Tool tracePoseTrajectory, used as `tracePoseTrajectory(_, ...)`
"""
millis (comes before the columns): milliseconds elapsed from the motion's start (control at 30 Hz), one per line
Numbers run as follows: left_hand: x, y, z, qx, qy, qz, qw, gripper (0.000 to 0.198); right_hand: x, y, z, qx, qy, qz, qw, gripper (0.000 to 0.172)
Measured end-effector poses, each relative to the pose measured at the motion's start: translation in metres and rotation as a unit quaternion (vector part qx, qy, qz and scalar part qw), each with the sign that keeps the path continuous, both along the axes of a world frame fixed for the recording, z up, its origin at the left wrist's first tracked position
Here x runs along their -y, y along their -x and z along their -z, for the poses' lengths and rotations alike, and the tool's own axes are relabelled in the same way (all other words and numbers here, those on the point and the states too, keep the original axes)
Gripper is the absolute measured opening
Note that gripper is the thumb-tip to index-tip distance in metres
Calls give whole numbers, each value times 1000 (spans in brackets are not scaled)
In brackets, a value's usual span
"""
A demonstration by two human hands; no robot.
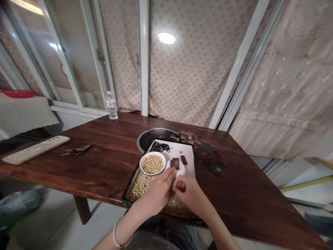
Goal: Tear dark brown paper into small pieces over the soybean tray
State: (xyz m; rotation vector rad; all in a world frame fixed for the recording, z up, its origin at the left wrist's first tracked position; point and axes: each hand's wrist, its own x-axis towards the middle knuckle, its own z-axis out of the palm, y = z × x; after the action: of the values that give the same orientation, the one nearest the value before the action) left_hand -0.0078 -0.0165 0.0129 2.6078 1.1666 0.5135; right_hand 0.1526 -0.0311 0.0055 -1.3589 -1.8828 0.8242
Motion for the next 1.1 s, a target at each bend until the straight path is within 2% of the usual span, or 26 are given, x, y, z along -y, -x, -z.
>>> tracePoseTrajectory(167,-3,4,-1,-8,4,9,1000,73,14,18,11,69,46,-69,994,7)
tracePoseTrajectory(433,1,-1,3,-20,3,-6,1000,71,15,9,4,136,10,-70,988,13)
tracePoseTrajectory(600,3,-1,5,-15,-1,-2,1000,68,18,7,7,133,21,-89,987,16)
tracePoseTrajectory(733,4,0,9,-8,-2,-4,1000,66,16,-3,-1,115,9,-87,989,15)
tracePoseTrajectory(900,4,-2,11,-3,-15,-4,1000,65,-18,-26,-19,30,-53,-22,998,0)
tracePoseTrajectory(1000,5,-4,9,-17,-22,-11,1000,61,-48,-31,-21,-20,-100,21,995,15)
tracePoseTrajectory(1100,6,-6,7,-31,-25,-14,999,59,-69,-26,-16,-5,-113,3,994,15)
